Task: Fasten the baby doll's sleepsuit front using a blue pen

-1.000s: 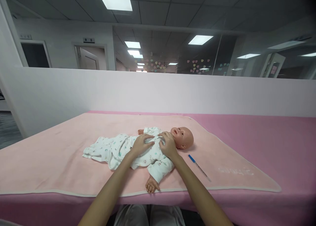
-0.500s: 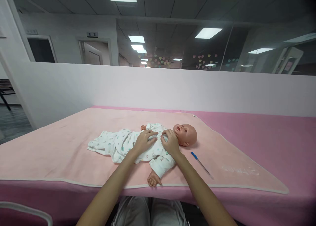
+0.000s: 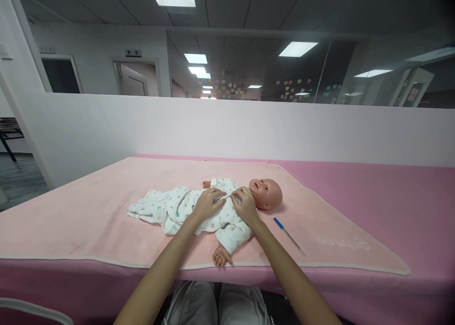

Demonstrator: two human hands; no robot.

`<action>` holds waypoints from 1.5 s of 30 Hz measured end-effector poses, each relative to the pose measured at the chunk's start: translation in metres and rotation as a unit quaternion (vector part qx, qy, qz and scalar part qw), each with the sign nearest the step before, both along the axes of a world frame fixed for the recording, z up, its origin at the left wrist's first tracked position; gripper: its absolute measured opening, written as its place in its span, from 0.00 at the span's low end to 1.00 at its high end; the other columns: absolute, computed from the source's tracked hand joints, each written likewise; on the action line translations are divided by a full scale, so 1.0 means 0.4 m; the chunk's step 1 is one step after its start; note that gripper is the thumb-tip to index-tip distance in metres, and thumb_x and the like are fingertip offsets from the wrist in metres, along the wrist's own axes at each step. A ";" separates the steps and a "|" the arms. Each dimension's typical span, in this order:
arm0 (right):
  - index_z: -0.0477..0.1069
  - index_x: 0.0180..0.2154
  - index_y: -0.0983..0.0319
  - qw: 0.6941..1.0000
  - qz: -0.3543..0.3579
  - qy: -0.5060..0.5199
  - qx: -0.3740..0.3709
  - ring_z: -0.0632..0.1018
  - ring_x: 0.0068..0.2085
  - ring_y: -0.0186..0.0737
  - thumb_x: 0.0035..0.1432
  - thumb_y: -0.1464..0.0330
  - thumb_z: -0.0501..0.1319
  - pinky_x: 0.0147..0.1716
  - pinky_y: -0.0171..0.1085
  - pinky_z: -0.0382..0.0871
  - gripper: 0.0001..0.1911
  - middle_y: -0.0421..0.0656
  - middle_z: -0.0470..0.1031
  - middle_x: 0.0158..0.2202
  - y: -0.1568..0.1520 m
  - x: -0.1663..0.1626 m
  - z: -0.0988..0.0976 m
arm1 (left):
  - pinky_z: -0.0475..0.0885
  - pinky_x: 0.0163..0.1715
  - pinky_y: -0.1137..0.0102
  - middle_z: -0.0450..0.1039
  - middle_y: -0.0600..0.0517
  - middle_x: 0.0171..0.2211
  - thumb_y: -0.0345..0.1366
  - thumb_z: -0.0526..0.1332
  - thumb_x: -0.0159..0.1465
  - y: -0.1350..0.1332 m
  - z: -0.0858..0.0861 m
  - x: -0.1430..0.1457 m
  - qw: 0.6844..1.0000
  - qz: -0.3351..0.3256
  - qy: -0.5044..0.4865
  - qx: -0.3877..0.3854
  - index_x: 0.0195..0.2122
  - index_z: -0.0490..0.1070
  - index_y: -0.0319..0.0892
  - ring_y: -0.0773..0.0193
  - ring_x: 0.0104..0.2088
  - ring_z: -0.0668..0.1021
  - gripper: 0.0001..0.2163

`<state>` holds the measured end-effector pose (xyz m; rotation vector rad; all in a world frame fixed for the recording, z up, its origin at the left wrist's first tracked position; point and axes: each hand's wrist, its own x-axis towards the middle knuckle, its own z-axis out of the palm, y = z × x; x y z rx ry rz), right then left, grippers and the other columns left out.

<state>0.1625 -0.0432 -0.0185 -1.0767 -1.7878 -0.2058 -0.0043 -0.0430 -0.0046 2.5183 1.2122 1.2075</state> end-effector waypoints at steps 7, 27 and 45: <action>0.67 0.28 0.61 1.000 -0.013 -0.002 0.000 0.67 0.35 0.37 0.54 0.70 0.52 0.38 0.38 0.59 0.06 0.42 0.68 0.29 0.010 -0.003 -0.005 | 0.64 0.43 0.69 0.70 0.51 0.38 0.38 0.52 0.58 0.004 0.007 0.010 1.000 0.020 0.015 -0.010 0.38 0.71 0.45 0.62 0.40 0.70 0.11; 0.67 0.27 0.61 1.000 -0.020 0.006 0.008 0.67 0.34 0.39 0.53 0.70 0.54 0.37 0.38 0.60 0.06 0.42 0.69 0.28 0.011 -0.003 -0.006 | 0.65 0.36 0.72 0.72 0.54 0.34 0.29 0.50 0.53 0.016 0.002 0.031 0.989 0.004 -0.093 -0.119 0.35 0.69 0.42 0.65 0.36 0.71 0.12; 0.68 0.28 0.60 0.999 -0.041 -0.015 0.031 0.68 0.35 0.40 0.52 0.71 0.54 0.38 0.39 0.59 0.06 0.43 0.70 0.29 0.007 0.004 -0.001 | 0.64 0.42 0.69 0.73 0.51 0.37 0.41 0.60 0.50 0.007 0.013 0.014 0.987 0.050 -0.072 -0.137 0.34 0.73 0.44 0.61 0.40 0.72 0.12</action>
